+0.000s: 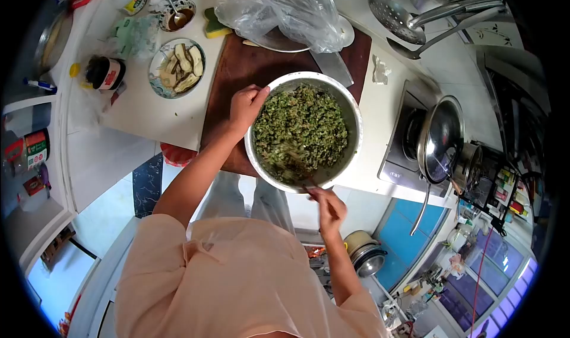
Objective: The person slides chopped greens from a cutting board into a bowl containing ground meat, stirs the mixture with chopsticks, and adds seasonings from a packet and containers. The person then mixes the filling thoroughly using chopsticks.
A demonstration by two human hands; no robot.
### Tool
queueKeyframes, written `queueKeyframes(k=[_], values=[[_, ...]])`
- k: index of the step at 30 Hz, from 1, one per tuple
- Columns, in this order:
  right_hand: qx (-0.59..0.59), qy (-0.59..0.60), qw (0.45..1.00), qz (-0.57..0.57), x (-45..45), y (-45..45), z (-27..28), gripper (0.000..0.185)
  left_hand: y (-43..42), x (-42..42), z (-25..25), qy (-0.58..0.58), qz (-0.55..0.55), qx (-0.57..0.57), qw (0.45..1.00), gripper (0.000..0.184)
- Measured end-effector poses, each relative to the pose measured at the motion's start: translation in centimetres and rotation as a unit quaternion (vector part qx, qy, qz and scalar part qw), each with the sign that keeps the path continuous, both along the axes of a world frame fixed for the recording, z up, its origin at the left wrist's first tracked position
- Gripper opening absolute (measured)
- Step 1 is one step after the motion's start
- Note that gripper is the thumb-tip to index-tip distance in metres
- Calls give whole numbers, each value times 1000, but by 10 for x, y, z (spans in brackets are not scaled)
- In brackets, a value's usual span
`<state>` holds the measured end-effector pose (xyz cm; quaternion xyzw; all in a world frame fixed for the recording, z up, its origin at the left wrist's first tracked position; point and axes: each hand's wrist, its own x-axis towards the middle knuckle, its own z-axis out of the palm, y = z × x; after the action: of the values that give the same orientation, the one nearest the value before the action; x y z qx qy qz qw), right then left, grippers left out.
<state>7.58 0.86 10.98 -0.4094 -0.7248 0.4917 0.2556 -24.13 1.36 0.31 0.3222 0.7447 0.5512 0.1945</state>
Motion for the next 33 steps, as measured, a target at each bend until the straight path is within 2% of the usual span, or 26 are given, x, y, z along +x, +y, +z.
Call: queueKeyframes(k=[1,3,5,7,8,9,11,12,13,15,16,17,18,19,20,21,24,26,29,31,32,33], values=[[53,-4,997,51,-30,9,1,12,0,-3,0,7,-2,-13,1000,38],[1,-7,994,109,-63,58,-11,13,-1,-4,-4,15,-12,-26,999,39],[-28,65,996,56,-69,102,-14,15,0,-5,-1,23,-13,-12,1000,40],[-34,68,994,-72,-38,108,-5,16,-2,-6,0,14,-12,-18,1000,40],[54,6,998,-45,-9,101,-8,17,-1,-4,0,7,-11,-19,1000,40],[38,-39,997,-52,11,84,-9,16,-2,-4,0,29,-7,-46,998,37],[45,-43,998,-32,5,43,13,15,-5,-5,2,76,-11,-101,992,31],[11,-26,997,-71,-6,31,21,15,-11,-5,13,160,12,-30,987,24],[-24,-7,994,-107,-14,23,24,16,-15,-1,41,242,52,-8,969,21],[-28,39,987,-155,-31,21,21,17,-33,28,85,191,23,-12,981,20],[-31,63,981,-180,-40,20,19,18,-45,55,86,44,-44,3,998,19],[-44,73,979,-187,-45,18,10,20,-54,84,78,-104,-110,17,988,17],[-41,70,979,-188,-48,15,4,20,-61,114,64,-242,-163,-38,956,15],[-38,67,979,-190,-51,11,-2,19,-64,138,55,-374,-211,-93,898,16],[-29,80,979,-183,-52,5,-7,20,-63,159,62,-520,-176,-59,834,19],[-53,87,977,-186,-57,-1,0,18,-59,172,70,-653,-135,-26,745,23],[-23,71,982,-176,-58,-9,4,23,-52,173,98,-752,-84,1,654,24],[20,35,989,-143,-55,-14,3,28,-49,178,86,-737,-78,-29,671,24],[-34,43,987,-152,-52,-14,13,32,-45,168,88,-714,-97,-76,690,21],[-5,32,988,-153,-48,-17,19,32,-43,153,89,-698,-118,-110,698,22],[6,27,989,-146,-44,-18,21,32,-44,143,85,-718,-172,-72,670,22],[16,22,990,-140,-43,-18,26,32,-46,135,83,-717,-172,-96,669,23]])
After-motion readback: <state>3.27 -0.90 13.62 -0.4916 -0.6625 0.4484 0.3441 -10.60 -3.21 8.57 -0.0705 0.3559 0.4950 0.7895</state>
